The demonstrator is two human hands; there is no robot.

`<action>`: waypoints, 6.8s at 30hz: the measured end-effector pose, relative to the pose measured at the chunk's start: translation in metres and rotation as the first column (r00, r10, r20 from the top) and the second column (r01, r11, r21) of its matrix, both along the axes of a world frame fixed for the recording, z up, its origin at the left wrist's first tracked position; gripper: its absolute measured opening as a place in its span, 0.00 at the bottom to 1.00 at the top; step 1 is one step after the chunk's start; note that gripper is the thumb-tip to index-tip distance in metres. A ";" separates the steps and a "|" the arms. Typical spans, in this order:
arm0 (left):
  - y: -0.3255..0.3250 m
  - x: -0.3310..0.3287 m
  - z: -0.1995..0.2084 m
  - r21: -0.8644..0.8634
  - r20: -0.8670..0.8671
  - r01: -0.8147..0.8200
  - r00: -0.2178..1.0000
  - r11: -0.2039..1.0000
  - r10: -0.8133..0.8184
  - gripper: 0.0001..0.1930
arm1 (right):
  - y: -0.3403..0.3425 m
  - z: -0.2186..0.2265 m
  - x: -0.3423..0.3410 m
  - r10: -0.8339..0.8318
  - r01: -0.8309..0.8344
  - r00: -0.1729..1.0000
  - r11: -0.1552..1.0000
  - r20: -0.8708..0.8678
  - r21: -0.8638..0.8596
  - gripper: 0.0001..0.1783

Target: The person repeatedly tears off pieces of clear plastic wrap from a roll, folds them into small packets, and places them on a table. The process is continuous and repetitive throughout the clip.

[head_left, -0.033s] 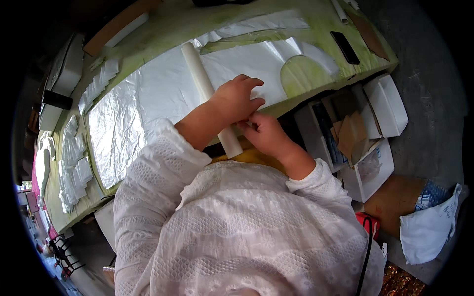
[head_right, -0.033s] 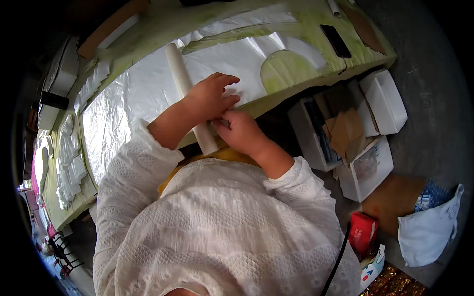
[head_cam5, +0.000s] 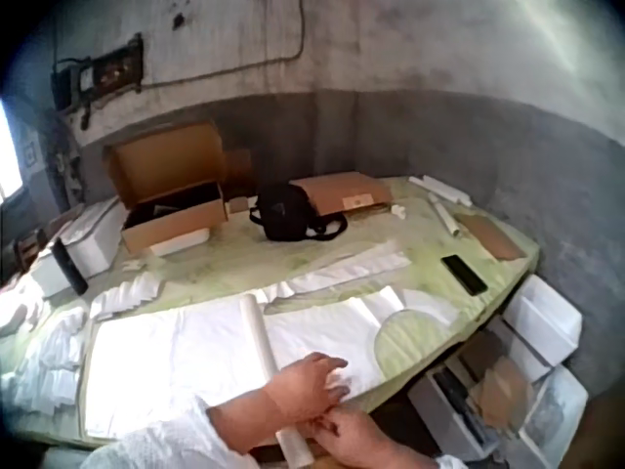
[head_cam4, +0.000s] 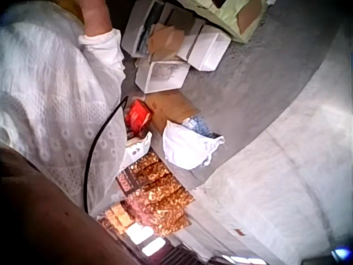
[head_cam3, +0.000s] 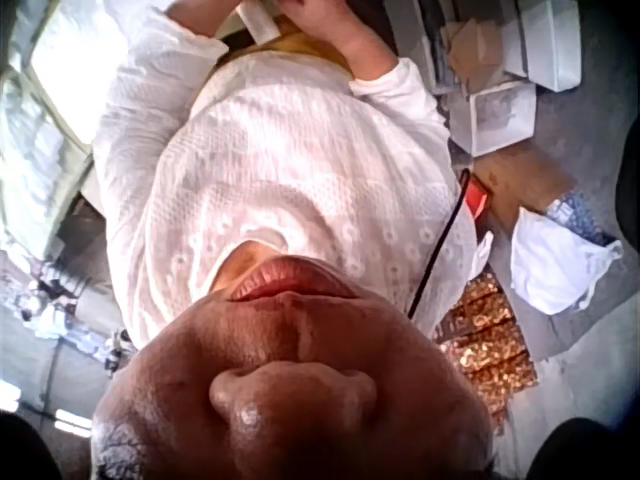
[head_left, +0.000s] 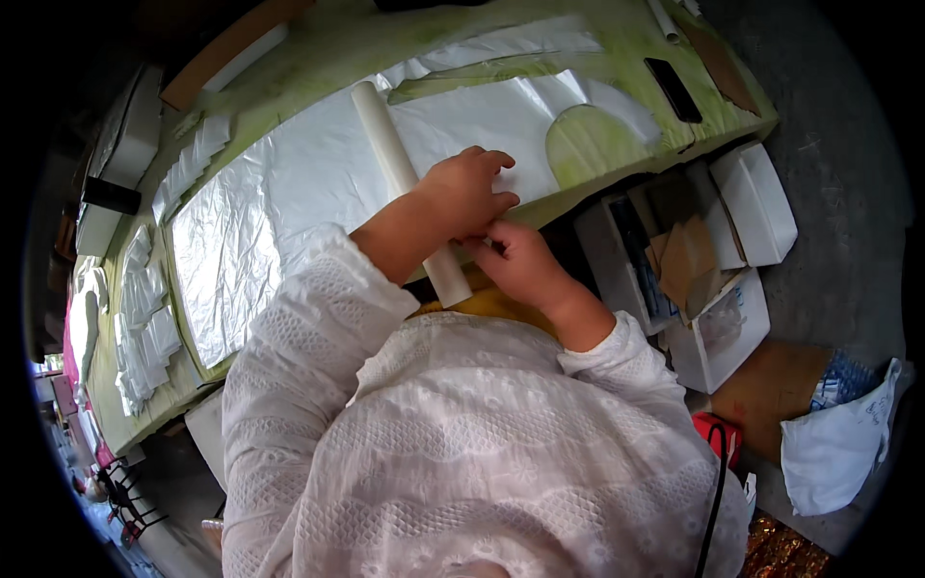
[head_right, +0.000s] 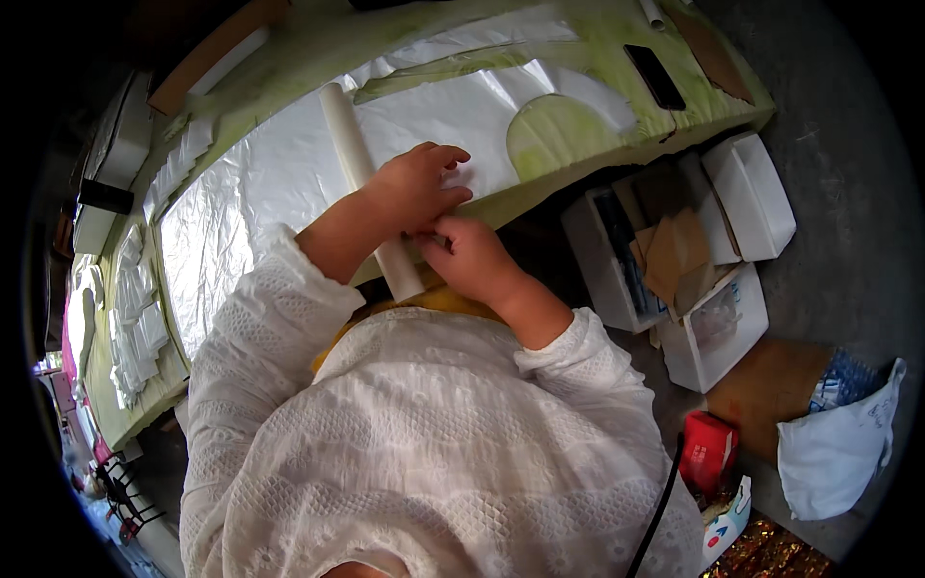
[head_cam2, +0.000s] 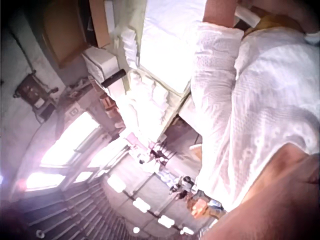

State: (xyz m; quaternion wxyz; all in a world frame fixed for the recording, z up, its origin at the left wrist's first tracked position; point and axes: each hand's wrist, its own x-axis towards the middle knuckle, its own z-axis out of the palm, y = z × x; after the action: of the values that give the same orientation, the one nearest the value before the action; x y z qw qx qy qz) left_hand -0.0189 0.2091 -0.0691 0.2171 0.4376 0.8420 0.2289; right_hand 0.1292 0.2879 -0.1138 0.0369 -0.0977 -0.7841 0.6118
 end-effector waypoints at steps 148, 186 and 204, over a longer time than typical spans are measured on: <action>-0.279 -0.065 0.009 0.346 0.849 -0.905 0.414 0.246 0.329 0.31 | -0.136 0.012 -0.033 0.492 -0.495 0.865 0.807 -0.097 -0.323 0.41; -0.131 -0.098 -0.021 0.357 0.905 -0.906 0.396 0.229 0.158 0.48 | -0.040 0.027 -0.010 0.433 -0.212 0.854 0.796 0.288 -0.567 0.42; -0.153 -0.149 -0.051 0.209 0.975 -0.977 0.211 -0.048 -0.066 0.25 | 0.017 0.005 0.049 0.380 -0.218 0.868 0.870 0.319 -0.442 0.38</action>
State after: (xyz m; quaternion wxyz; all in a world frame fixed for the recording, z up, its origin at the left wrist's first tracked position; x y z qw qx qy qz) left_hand -0.1676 0.0561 -0.1204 0.1408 -0.1171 0.4000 0.8980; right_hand 0.1785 0.3050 -0.1088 -0.2399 -0.0994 -0.6420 0.7213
